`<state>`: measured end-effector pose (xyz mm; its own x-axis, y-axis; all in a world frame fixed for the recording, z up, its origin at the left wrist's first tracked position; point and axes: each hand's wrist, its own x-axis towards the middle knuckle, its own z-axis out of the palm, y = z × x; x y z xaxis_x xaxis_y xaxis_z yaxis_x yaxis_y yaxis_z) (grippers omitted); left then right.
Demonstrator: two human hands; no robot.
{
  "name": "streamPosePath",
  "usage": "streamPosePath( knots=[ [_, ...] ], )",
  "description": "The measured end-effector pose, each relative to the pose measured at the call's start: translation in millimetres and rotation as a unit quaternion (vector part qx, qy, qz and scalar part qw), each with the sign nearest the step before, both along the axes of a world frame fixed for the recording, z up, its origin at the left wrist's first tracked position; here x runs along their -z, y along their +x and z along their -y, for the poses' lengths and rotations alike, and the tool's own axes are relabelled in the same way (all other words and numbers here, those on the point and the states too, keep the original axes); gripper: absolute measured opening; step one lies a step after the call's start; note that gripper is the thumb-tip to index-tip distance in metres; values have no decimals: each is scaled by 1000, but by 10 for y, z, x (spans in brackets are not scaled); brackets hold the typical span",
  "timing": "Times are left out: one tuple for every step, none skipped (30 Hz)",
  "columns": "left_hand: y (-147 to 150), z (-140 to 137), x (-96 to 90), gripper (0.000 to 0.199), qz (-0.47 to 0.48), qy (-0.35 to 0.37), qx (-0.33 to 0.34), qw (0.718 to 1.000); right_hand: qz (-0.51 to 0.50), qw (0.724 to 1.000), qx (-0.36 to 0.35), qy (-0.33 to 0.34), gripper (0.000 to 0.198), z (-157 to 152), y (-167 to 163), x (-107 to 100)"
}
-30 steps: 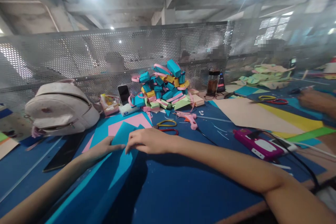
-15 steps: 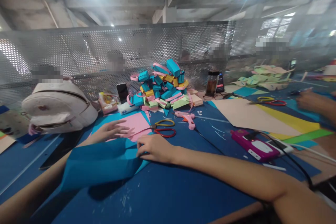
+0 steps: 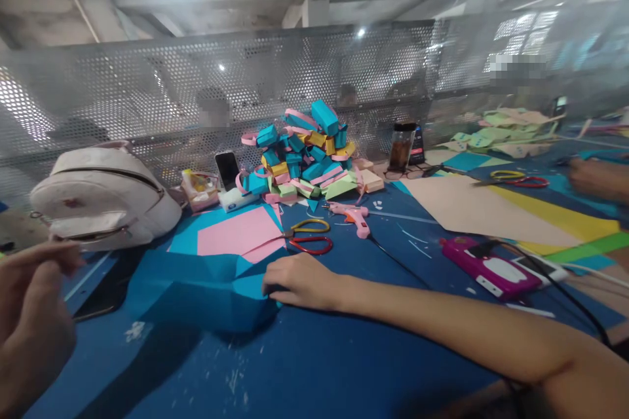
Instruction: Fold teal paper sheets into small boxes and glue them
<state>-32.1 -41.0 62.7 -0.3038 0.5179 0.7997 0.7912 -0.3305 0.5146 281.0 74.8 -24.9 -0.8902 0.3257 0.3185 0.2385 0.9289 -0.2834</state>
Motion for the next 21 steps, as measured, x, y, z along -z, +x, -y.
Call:
streamPosePath(
  knots=[
    [39,97,20,19,-63,-9,19,998,2,1000,-2,1,11,1,15,1],
    [80,176,49,15,-119,-4,44,992,4,1000,-3,3,12,4,31,2],
    [126,235,87,13,-197,1,105,975,5,1000,-5,5,13,8,45,3],
    [179,274,131,12,-288,0,174,942,7,1000,-6,8,15,14,59,2],
    [240,296,180,14,-357,13,223,907,9,1000,-6,10,16,22,73,1],
    [305,304,231,17,-400,13,237,885,13,1000,-5,12,18,30,85,-2],
    [371,300,280,17,-460,28,257,849,18,1000,-4,16,19,38,97,-5],
    [431,286,324,16,-479,52,241,843,23,999,-4,23,20,46,110,-10],
    [481,264,361,22,-492,76,225,838,27,999,-5,31,21,53,122,-14],
    [517,234,388,25,-503,101,205,834,31,999,-7,39,22,58,135,-18],
    [539,197,405,24,-507,119,179,835,35,998,-10,46,23,63,149,-22],
    [548,152,414,27,-508,132,154,837,39,998,-13,53,24,65,163,-24],
    [548,102,414,35,-505,138,128,843,44,997,-15,59,26,67,175,-26],
    [541,47,408,45,-496,134,106,851,48,997,-17,65,28,67,186,-28],
    [533,-10,399,55,-483,124,88,862,53,996,-19,72,29,67,195,-30],
    [527,-67,388,63,-467,104,73,875,56,995,-22,79,29,66,200,-34],
    [524,-122,375,70,-453,80,66,885,58,994,-25,87,27,65,201,-39],
    [525,-174,362,72,-442,53,70,892,59,993,-28,94,25,64,198,-47],
    [532,-221,349,72,-433,24,80,897,59,993,-31,101,24,62,190,-56],
    [543,-265,335,69,-425,-2,94,900,57,992,-32,109,23,59,178,-67],
    [557,-305,322,66,-414,-23,109,903,54,991,-34,116,22,56,162,-78]
  ],
)
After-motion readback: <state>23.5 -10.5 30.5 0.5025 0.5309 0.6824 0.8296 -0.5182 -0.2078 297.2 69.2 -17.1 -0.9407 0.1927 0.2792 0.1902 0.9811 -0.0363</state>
